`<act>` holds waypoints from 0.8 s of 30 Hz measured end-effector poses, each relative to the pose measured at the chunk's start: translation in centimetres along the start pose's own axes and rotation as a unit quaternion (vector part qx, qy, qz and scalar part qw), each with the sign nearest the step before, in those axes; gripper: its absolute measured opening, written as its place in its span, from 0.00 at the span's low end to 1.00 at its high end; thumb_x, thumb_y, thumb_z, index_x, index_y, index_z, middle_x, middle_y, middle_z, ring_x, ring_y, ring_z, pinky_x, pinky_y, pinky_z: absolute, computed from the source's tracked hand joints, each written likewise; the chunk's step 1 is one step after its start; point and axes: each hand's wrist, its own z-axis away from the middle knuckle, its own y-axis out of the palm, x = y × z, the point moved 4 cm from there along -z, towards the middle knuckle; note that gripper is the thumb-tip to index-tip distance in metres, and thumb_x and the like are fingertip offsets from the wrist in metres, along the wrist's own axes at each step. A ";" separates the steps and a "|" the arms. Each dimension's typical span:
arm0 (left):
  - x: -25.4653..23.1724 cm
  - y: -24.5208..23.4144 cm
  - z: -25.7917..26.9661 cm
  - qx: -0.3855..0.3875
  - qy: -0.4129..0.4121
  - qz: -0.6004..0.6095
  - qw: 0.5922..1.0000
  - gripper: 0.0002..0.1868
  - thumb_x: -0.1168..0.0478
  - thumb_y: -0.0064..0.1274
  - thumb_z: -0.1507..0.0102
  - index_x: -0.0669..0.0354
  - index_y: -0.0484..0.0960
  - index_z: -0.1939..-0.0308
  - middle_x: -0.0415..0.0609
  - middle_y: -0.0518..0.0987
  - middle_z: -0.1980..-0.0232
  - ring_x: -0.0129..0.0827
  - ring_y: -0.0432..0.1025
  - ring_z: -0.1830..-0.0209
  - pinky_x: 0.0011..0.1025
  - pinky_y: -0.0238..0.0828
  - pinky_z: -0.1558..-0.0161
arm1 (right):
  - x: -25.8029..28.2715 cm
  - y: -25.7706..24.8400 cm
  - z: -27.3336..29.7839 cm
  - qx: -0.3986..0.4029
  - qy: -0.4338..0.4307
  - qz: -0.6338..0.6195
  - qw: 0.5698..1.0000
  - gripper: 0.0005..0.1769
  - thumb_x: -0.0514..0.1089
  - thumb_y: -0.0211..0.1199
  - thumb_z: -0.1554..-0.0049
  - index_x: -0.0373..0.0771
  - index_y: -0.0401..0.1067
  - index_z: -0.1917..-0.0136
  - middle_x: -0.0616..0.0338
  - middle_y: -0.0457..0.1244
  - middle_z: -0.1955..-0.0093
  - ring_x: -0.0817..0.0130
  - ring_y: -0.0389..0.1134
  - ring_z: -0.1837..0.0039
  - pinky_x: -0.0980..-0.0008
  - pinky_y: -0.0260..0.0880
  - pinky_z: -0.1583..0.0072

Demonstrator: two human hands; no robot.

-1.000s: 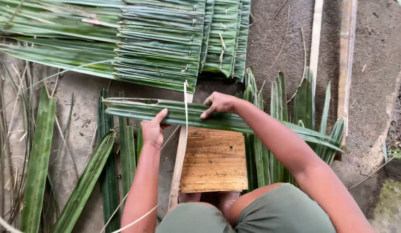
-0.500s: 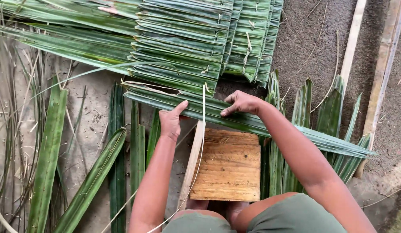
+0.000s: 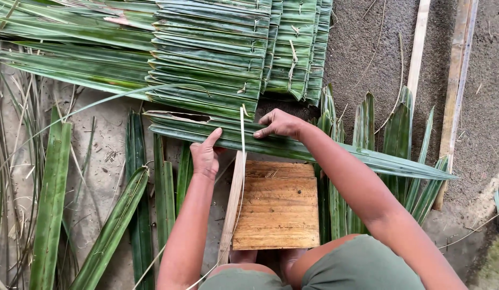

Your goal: Weave palm leaves onto a wooden lath and secure them with thin strips to create a thatched panel

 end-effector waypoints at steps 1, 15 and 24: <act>-0.6 0.9 1.5 -0.008 -0.041 0.021 0.999 0.23 0.72 0.77 0.54 0.70 0.86 0.58 0.58 0.85 0.61 0.43 0.81 0.61 0.44 0.78 0.54 | -0.5 -0.1 -0.5 0.001 0.003 -0.001 1.000 0.11 0.50 0.82 0.56 0.49 0.83 0.61 0.65 0.69 0.68 0.75 0.69 0.64 0.76 0.68 0.58; -1.4 4.6 4.5 -0.004 0.030 -0.041 0.999 0.31 0.67 0.81 0.53 0.62 0.86 0.48 0.48 0.85 0.52 0.26 0.76 0.52 0.37 0.73 0.44 | 0.2 0.4 -0.1 -0.006 0.009 0.032 0.999 0.11 0.50 0.81 0.55 0.48 0.83 0.60 0.65 0.70 0.67 0.75 0.69 0.62 0.75 0.68 0.57; -2.3 4.9 4.7 0.007 0.041 -0.050 0.998 0.30 0.67 0.81 0.54 0.62 0.86 0.49 0.48 0.86 0.54 0.26 0.77 0.54 0.37 0.74 0.45 | -0.2 -0.1 -0.4 -0.020 0.005 0.084 0.996 0.12 0.53 0.80 0.55 0.48 0.83 0.62 0.64 0.69 0.69 0.74 0.68 0.63 0.74 0.67 0.58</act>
